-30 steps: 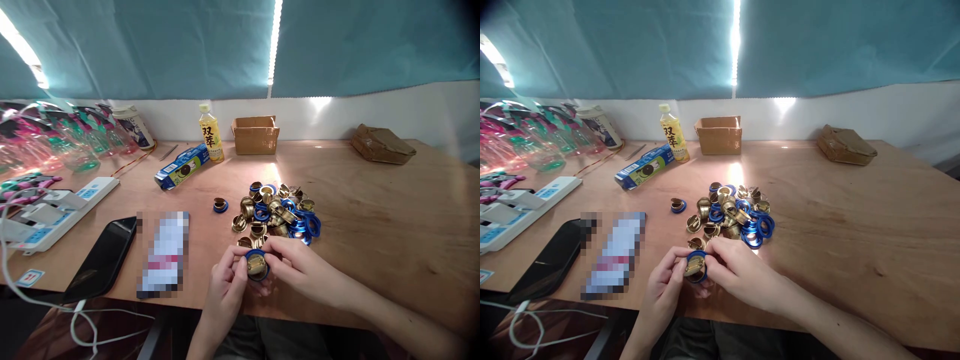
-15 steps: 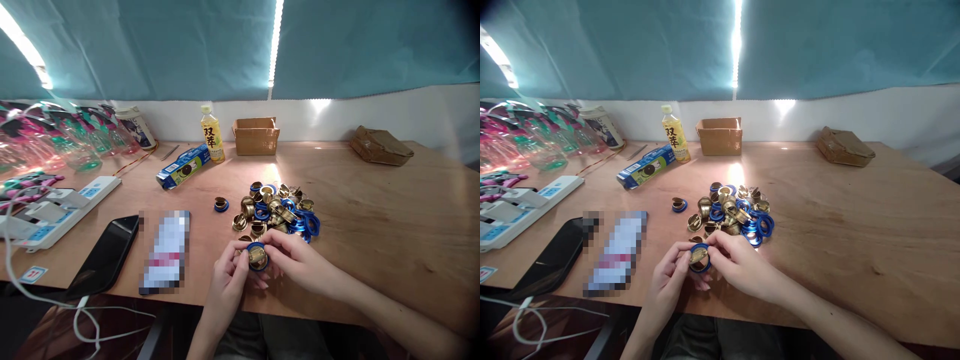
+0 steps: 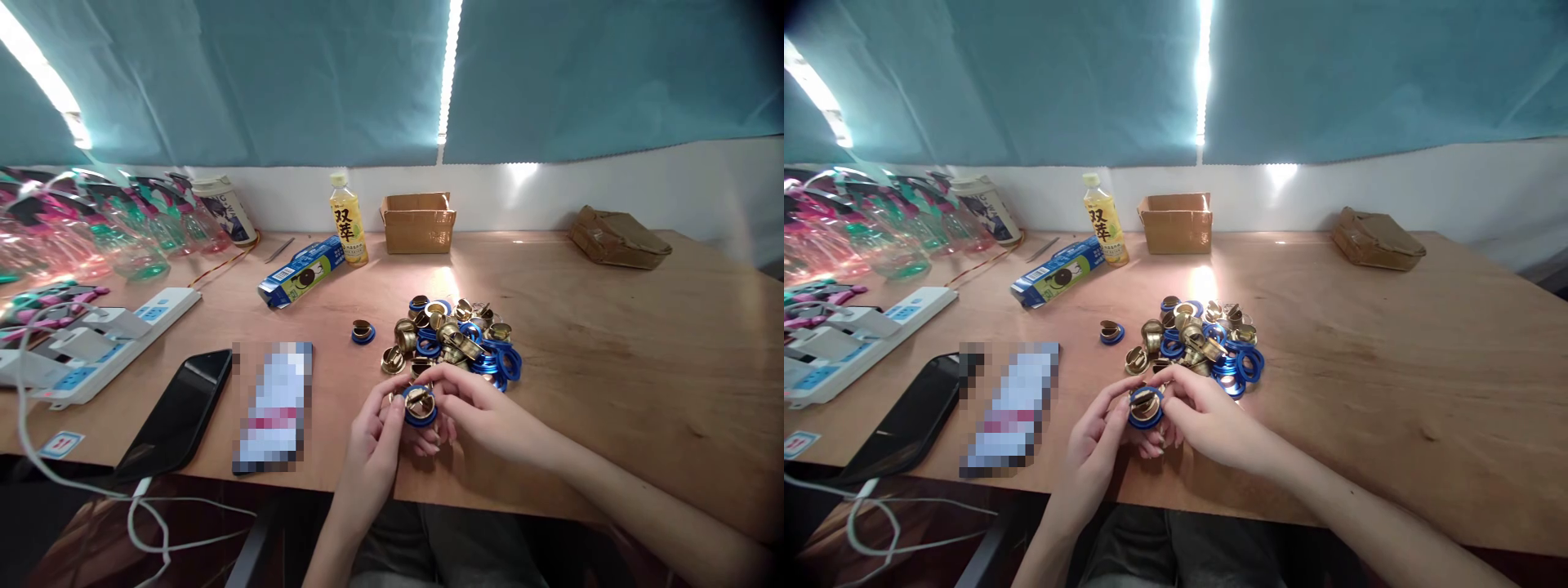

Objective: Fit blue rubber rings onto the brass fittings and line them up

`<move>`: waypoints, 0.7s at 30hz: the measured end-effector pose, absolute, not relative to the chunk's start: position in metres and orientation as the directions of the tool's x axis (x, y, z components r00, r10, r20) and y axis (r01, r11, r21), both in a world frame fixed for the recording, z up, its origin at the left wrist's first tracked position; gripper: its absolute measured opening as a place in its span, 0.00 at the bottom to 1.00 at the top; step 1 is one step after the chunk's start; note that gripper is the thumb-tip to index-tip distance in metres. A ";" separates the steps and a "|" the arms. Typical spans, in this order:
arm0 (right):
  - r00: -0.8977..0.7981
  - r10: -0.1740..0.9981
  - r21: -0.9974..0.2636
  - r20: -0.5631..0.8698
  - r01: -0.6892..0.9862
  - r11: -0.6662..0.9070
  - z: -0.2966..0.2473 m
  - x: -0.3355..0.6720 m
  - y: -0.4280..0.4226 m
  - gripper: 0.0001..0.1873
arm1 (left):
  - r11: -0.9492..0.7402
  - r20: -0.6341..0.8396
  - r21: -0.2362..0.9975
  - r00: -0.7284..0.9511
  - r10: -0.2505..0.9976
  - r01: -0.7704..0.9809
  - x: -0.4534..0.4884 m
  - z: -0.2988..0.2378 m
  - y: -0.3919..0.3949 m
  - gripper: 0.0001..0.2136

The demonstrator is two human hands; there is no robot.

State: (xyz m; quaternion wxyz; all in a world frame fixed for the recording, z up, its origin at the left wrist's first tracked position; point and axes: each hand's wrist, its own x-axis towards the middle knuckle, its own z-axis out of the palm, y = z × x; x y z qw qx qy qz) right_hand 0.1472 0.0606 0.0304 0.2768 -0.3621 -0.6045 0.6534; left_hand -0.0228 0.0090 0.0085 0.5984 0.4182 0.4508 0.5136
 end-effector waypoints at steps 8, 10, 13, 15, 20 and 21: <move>-0.543 0.817 -0.976 -0.194 0.020 -0.219 0.033 0.143 0.065 0.11 | 0.090 -0.044 0.936 0.139 0.989 -0.340 -0.022 0.011 0.007 0.24; -0.560 0.808 -0.978 -0.180 0.016 -0.206 0.035 0.144 0.065 0.11 | 0.090 -0.048 0.936 0.130 0.990 -0.341 -0.022 0.014 0.006 0.23; -0.601 0.786 -0.982 -0.146 -0.010 -0.190 0.037 0.146 0.064 0.14 | 0.099 -0.072 0.936 0.093 0.993 -0.338 -0.021 0.018 0.005 0.22; -0.611 0.781 -0.982 -0.127 -0.036 -0.187 0.036 0.146 0.063 0.16 | 0.100 -0.073 0.934 0.092 0.993 -0.344 -0.021 0.018 0.005 0.22; -0.597 0.795 -0.977 -0.107 -0.083 -0.194 0.034 0.145 0.063 0.17 | 0.087 -0.035 0.921 0.143 0.989 -0.379 -0.023 0.008 0.008 0.22; -0.597 0.796 -0.977 -0.104 -0.091 -0.195 0.033 0.145 0.063 0.18 | 0.087 -0.032 0.921 0.148 0.988 -0.381 -0.024 0.006 0.009 0.22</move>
